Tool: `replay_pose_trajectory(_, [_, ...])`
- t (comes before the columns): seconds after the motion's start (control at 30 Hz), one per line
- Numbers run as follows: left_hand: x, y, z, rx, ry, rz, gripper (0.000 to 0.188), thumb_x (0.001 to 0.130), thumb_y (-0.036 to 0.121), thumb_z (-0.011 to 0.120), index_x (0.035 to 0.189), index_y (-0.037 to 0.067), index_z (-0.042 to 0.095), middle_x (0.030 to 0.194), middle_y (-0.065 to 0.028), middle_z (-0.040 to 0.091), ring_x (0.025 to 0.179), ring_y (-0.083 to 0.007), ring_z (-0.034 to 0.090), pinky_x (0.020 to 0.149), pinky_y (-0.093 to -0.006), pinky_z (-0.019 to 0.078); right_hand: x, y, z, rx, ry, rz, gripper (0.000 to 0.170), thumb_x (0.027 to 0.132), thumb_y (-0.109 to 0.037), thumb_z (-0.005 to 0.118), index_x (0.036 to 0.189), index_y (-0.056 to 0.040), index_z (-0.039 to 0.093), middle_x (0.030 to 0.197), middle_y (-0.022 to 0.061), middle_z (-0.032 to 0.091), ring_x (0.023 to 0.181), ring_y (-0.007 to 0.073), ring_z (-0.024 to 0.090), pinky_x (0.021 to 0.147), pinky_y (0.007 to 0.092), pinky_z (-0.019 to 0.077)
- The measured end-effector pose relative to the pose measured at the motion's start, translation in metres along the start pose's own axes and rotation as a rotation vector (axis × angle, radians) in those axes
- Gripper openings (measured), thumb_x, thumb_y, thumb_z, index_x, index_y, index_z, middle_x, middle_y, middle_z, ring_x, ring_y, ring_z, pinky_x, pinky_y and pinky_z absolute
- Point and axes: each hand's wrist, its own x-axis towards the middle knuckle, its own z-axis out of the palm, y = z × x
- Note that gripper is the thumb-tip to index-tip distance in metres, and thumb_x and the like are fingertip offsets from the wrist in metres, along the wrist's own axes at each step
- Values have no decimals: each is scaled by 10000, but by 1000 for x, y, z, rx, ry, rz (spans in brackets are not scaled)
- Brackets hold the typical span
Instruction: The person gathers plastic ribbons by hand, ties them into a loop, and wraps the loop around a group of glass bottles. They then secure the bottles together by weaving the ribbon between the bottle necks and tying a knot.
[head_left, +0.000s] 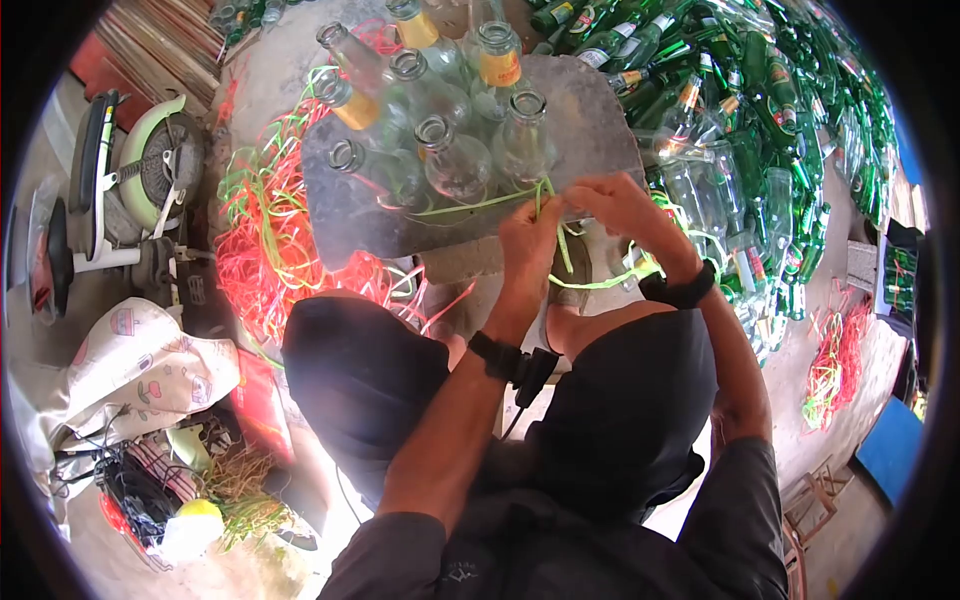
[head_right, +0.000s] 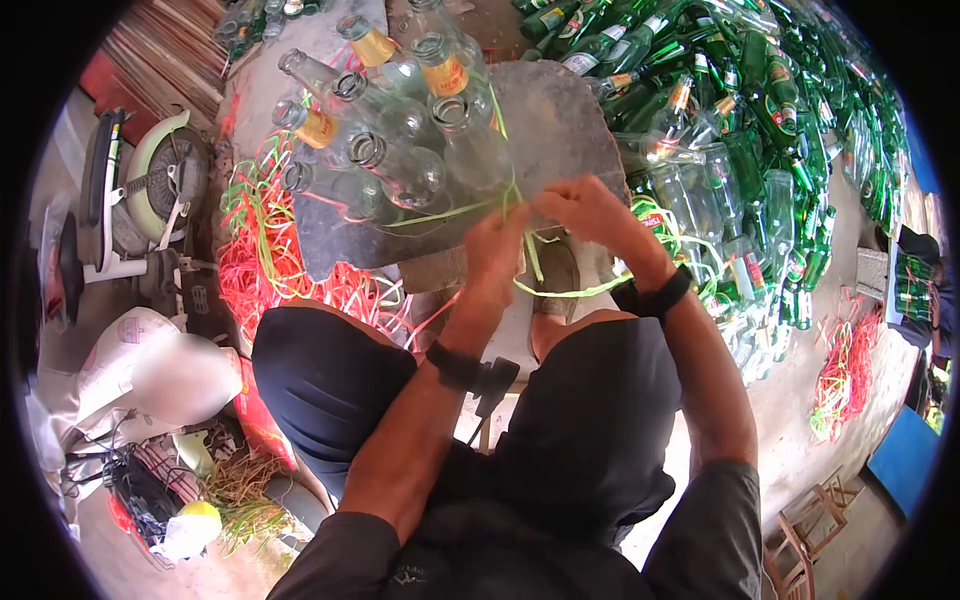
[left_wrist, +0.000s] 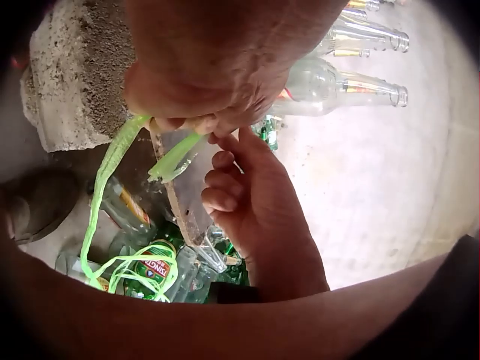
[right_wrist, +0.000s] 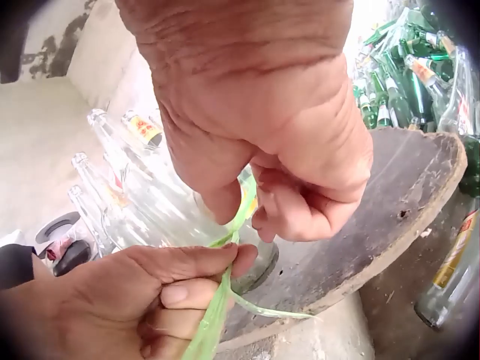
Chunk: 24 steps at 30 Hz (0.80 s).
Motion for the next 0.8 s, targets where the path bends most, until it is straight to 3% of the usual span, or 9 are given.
replay_pose_trajectory(0.07, [-1, 2, 1, 8, -13, -7, 253, 938, 288, 716, 862, 49, 682, 630, 34, 518, 447, -34, 409, 392, -249, 272, 10, -12, 9, 21, 138, -214, 257, 927, -222, 625, 891, 7, 736, 699, 0, 632, 522, 63, 480, 451, 263, 372])
replay_pose_trajectory(0.23, [-3, 7, -2, -13, -30, -40, 311, 926, 312, 742, 775, 65, 628, 640, 23, 525, 434, -33, 391, 391, -252, 260, 24, -12, 11, 59, -2, -104, 215, 910, -196, 648, 869, -3, 733, 675, -15, 606, 524, 53, 482, 458, 244, 366])
replay_pose_trajectory(0.3, [-3, 8, -4, 7, -41, -88, 266, 936, 251, 715, 818, 17, 670, 692, 18, 583, 619, -57, 488, 564, -247, 361, 24, -9, 11, 115, -33, -85, 205, 908, -194, 649, 864, -12, 729, 660, -25, 589, 521, 45, 475, 458, 238, 360])
replay_pose_trajectory(0.43, [-11, 7, 4, -49, 50, 18, 206, 938, 207, 676, 866, 17, 643, 703, -16, 600, 613, -64, 502, 577, -239, 369, 22, -9, 11, 192, -60, -41, 179, 906, -201, 650, 862, -40, 714, 620, -48, 539, 509, 30, 443, 452, 229, 335])
replay_pose_trajectory(0.5, [-14, 10, 7, -59, 204, 5, 182, 949, 191, 613, 916, 13, 630, 732, -43, 613, 545, -62, 484, 509, -233, 347, 24, -9, 11, 174, -55, -45, 177, 906, -203, 650, 863, -43, 709, 615, -53, 534, 505, 26, 432, 449, 227, 326])
replay_pose_trajectory(0.53, [-14, 11, 5, -58, 204, 5, 182, 949, 191, 613, 916, 13, 630, 732, -43, 613, 545, -62, 484, 509, -233, 347, 25, -8, 12, 175, -50, -40, 172, 903, -200, 653, 854, -45, 708, 616, -53, 537, 501, 25, 428, 449, 225, 323])
replay_pose_trajectory(0.6, [-15, 14, 1, -352, 108, -189, 313, 960, 357, 665, 968, 45, 638, 753, -14, 579, 444, -47, 376, 403, -245, 246, 28, -5, 11, 175, -48, -35, 167, 901, -196, 656, 845, -47, 707, 618, -54, 541, 498, 25, 424, 449, 222, 319])
replay_pose_trajectory(0.7, [-14, 15, 8, -353, 141, -269, 291, 988, 261, 561, 941, -17, 631, 746, -71, 614, 413, -49, 368, 382, -233, 232, 31, -2, 8, 196, -112, 9, 149, 932, -201, 667, 894, -58, 686, 711, -42, 605, 518, 7, 442, 446, 196, 316])
replay_pose_trajectory(0.8, [-13, 15, 10, -428, 90, -303, 309, 1000, 267, 560, 954, -29, 634, 734, -93, 620, 412, -49, 356, 386, -242, 231, 29, -3, 8, 282, -136, 17, 142, 930, -189, 671, 888, -53, 680, 708, -34, 608, 509, 11, 436, 443, 198, 306])
